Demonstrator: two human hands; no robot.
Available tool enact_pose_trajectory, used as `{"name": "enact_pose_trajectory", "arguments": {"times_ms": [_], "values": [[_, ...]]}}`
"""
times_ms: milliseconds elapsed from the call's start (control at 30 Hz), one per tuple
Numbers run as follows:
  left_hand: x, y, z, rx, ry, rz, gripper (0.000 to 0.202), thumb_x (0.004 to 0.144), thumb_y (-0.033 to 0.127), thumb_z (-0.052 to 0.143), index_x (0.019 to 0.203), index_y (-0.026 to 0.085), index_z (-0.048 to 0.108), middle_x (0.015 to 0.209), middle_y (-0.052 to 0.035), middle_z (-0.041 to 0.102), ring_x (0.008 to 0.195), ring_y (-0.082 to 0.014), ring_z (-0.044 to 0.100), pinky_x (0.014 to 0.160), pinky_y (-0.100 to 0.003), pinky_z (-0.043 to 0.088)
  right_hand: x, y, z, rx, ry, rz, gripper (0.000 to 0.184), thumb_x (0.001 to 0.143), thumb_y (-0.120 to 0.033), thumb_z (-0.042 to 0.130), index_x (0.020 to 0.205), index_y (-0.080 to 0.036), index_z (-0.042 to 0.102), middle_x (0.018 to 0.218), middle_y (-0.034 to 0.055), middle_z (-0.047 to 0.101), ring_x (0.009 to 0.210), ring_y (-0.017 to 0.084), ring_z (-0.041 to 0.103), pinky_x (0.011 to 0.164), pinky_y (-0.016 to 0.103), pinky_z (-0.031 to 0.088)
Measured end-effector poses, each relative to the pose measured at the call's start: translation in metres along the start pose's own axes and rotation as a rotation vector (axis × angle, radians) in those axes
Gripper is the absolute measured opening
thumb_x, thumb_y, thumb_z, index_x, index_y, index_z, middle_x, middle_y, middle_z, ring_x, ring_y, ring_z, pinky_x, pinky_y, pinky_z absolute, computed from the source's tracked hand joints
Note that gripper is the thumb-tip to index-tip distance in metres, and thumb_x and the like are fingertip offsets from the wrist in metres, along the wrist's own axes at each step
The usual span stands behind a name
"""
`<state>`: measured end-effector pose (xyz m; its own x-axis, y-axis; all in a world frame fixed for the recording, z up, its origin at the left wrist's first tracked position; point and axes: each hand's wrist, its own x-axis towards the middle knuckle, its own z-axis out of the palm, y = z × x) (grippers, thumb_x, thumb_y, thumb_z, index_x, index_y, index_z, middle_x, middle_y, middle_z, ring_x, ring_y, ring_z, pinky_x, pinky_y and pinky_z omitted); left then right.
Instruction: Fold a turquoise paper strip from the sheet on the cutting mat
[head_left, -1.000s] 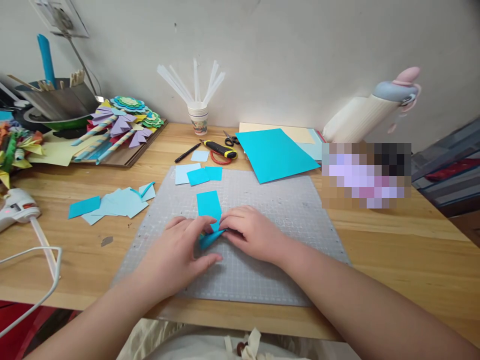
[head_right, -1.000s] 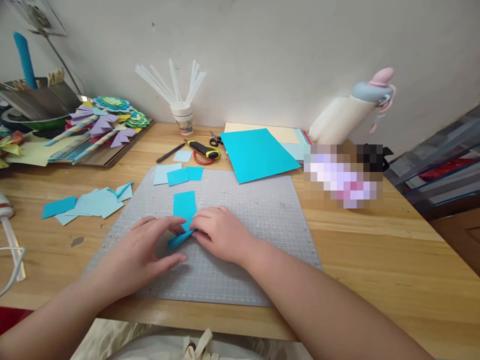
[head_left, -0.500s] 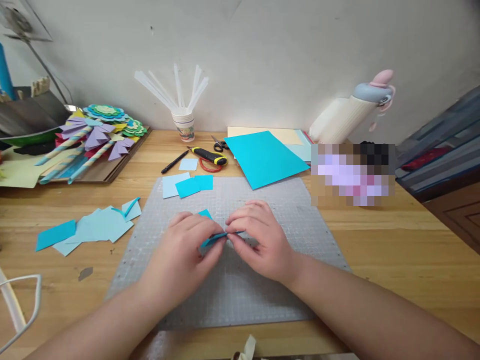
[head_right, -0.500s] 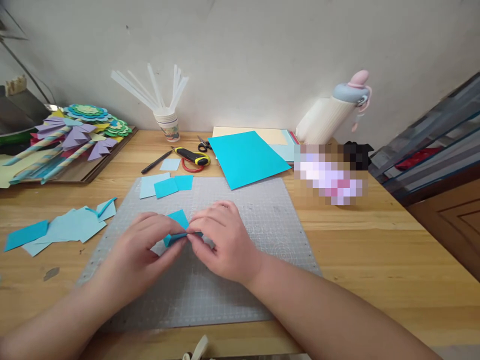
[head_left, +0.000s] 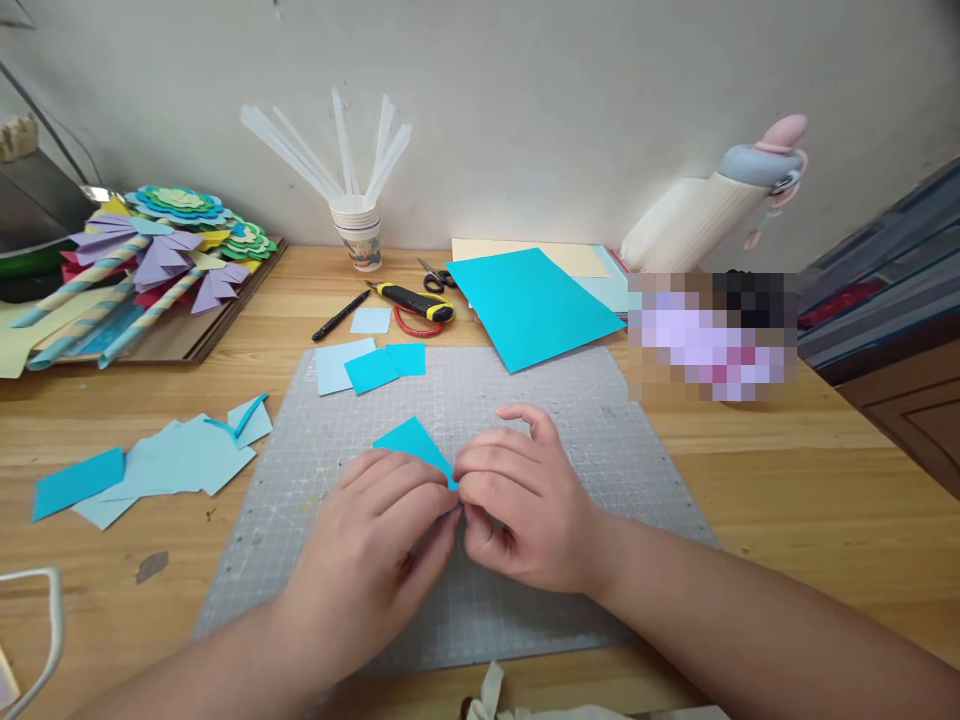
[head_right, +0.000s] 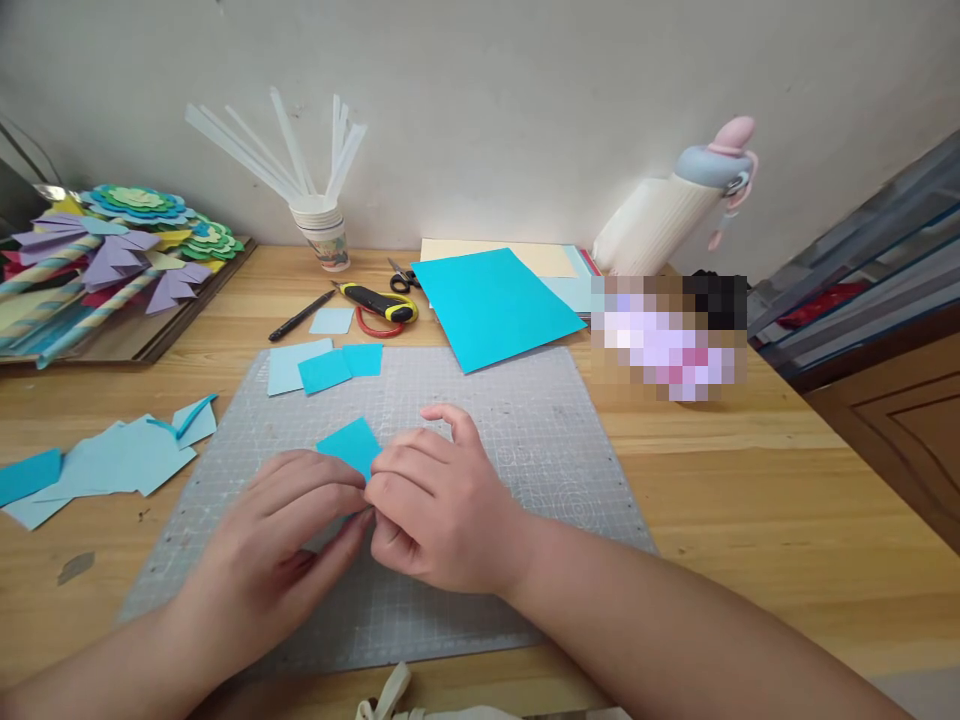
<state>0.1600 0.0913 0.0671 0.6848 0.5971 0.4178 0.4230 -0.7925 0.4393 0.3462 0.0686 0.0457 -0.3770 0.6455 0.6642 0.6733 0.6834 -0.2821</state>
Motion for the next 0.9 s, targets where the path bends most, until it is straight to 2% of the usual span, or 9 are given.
{"name": "enact_pose_trajectory", "arguments": {"times_ms": [167,333,467,533,600,667,767,900], "values": [[-0.003,-0.001,0.001,-0.051,0.070,0.067,0.013,0.085,0.005,0.055,0.086,0.018,0.056,0.082,0.0005,0.064,0.076,-0.0125,0.056,0.074,-0.032,0.041,-0.001,-0.001,0.000,-0.052,0.111,-0.061,0.012,0.074,-0.010,0.053,0.080,-0.020,0.053,0.081,-0.0032,0.069,0.083,0.013,0.065,0.102,0.044,0.034],[-0.002,-0.004,-0.004,-0.039,0.148,0.068,0.018,0.083,0.004,0.058,0.092,0.019,0.057,0.084,0.0007,0.065,0.079,-0.0122,0.059,0.075,-0.031,0.044,0.005,0.010,-0.005,-0.073,0.123,-0.024,0.016,0.072,-0.006,0.052,0.078,-0.021,0.050,0.077,-0.0039,0.069,0.076,0.013,0.065,0.099,0.045,0.036],[-0.001,-0.004,-0.010,-0.009,0.223,0.034,0.015,0.082,0.006,0.060,0.089,0.019,0.057,0.083,0.0007,0.065,0.078,-0.0118,0.061,0.074,-0.029,0.046,0.007,0.026,-0.008,-0.056,0.199,0.109,0.015,0.072,-0.007,0.050,0.075,-0.022,0.049,0.074,-0.0021,0.066,0.073,0.016,0.064,0.096,0.047,0.037],[-0.001,-0.004,-0.011,-0.020,0.232,-0.010,0.013,0.083,0.008,0.060,0.087,0.020,0.057,0.082,0.0010,0.065,0.079,-0.0120,0.061,0.074,-0.028,0.047,0.006,0.028,-0.009,0.062,0.246,0.214,0.014,0.076,-0.009,0.048,0.074,-0.022,0.048,0.073,-0.0009,0.063,0.073,0.016,0.063,0.090,0.043,0.041],[-0.002,-0.005,-0.009,-0.040,0.218,-0.039,0.011,0.084,0.011,0.061,0.087,0.021,0.058,0.082,0.0015,0.066,0.081,-0.0122,0.062,0.074,-0.027,0.048,0.004,0.026,-0.008,0.239,0.212,0.244,0.009,0.080,-0.014,0.048,0.081,-0.023,0.050,0.079,0.0009,0.064,0.077,0.017,0.063,0.088,0.041,0.043],[-0.003,-0.007,-0.006,-0.052,0.197,-0.047,0.010,0.085,0.013,0.061,0.090,0.022,0.059,0.084,0.0019,0.067,0.083,-0.0125,0.062,0.075,-0.028,0.048,0.002,0.020,-0.007,0.342,0.109,0.195,0.008,0.083,-0.018,0.052,0.090,-0.022,0.053,0.086,0.0019,0.066,0.081,0.017,0.064,0.093,0.043,0.040],[-0.005,-0.008,-0.004,-0.034,0.164,-0.059,0.010,0.085,0.014,0.060,0.090,0.023,0.059,0.087,0.0018,0.067,0.085,-0.0133,0.062,0.077,-0.029,0.046,0.000,0.013,-0.005,0.307,0.013,0.123,0.007,0.087,-0.016,0.055,0.091,-0.022,0.054,0.085,-0.0005,0.068,0.081,0.014,0.064,0.099,0.043,0.033],[-0.004,-0.006,-0.005,-0.001,0.136,-0.064,0.016,0.084,0.012,0.060,0.097,0.022,0.058,0.094,0.0003,0.066,0.091,-0.0145,0.060,0.082,-0.031,0.044,-0.001,0.010,-0.004,0.257,-0.039,0.068,0.006,0.090,-0.017,0.056,0.085,-0.022,0.055,0.081,-0.0012,0.068,0.075,0.012,0.063,0.098,0.042,0.033]]}}
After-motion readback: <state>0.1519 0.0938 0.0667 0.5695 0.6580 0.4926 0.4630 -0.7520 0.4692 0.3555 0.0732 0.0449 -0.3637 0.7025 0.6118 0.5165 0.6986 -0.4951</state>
